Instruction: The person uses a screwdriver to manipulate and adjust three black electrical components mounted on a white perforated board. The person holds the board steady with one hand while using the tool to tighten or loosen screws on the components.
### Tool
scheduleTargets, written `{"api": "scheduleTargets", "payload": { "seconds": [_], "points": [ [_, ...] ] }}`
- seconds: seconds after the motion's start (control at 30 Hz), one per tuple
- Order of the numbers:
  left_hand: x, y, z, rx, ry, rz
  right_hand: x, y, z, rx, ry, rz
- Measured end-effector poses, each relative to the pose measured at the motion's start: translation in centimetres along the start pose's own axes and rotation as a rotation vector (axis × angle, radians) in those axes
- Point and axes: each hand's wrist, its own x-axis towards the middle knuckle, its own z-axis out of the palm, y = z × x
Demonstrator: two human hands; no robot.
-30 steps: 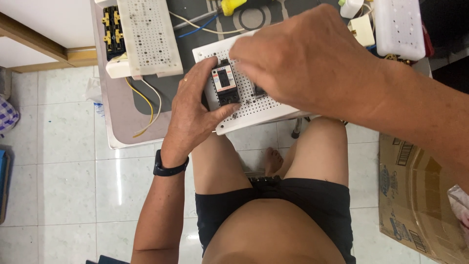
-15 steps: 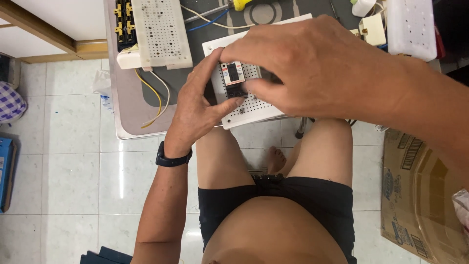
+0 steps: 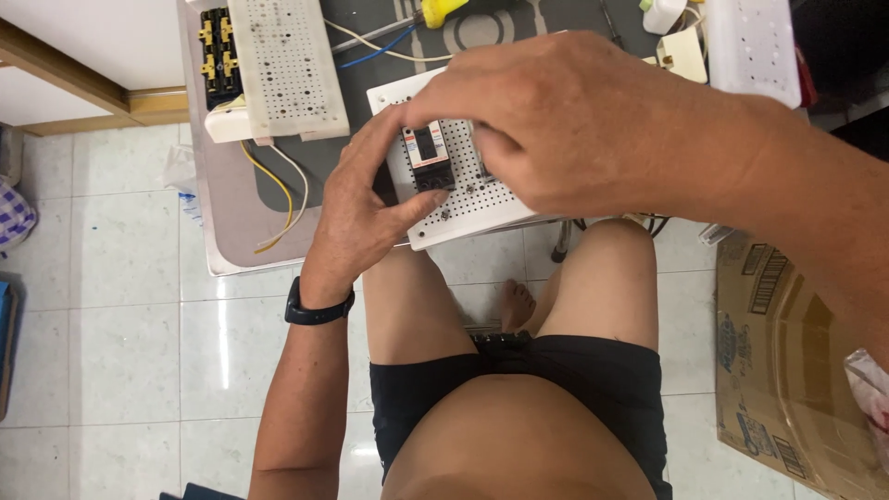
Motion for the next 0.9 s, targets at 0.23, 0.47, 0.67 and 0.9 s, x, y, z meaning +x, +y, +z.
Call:
{"api": "scheduleTargets", "payload": {
  "seconds": [0.23, 0.47, 0.67, 0.9],
  "points": [
    [-0.2, -0.5, 0.1, -0.009, 0.0, 0.006, -0.3, 1.1, 0.9, -0.128, 0.03, 0.048],
    [-0.1, -0.3, 0.1, -0.036, -0.004, 0.016, 0.2, 0.2, -0.6, 0.118, -0.103, 0.1],
    [-0.3, -0.8, 0.1, -0.016, 0.013, 0.015, -0.3, 0.4, -0.4, 0.098, -0.096, -0.004],
    [0.0, -0.5, 0.1, -0.027, 0.004, 0.021, -0.9, 0.4, 0.0, -0.241, -0.021, 0.057]
  ]
}}
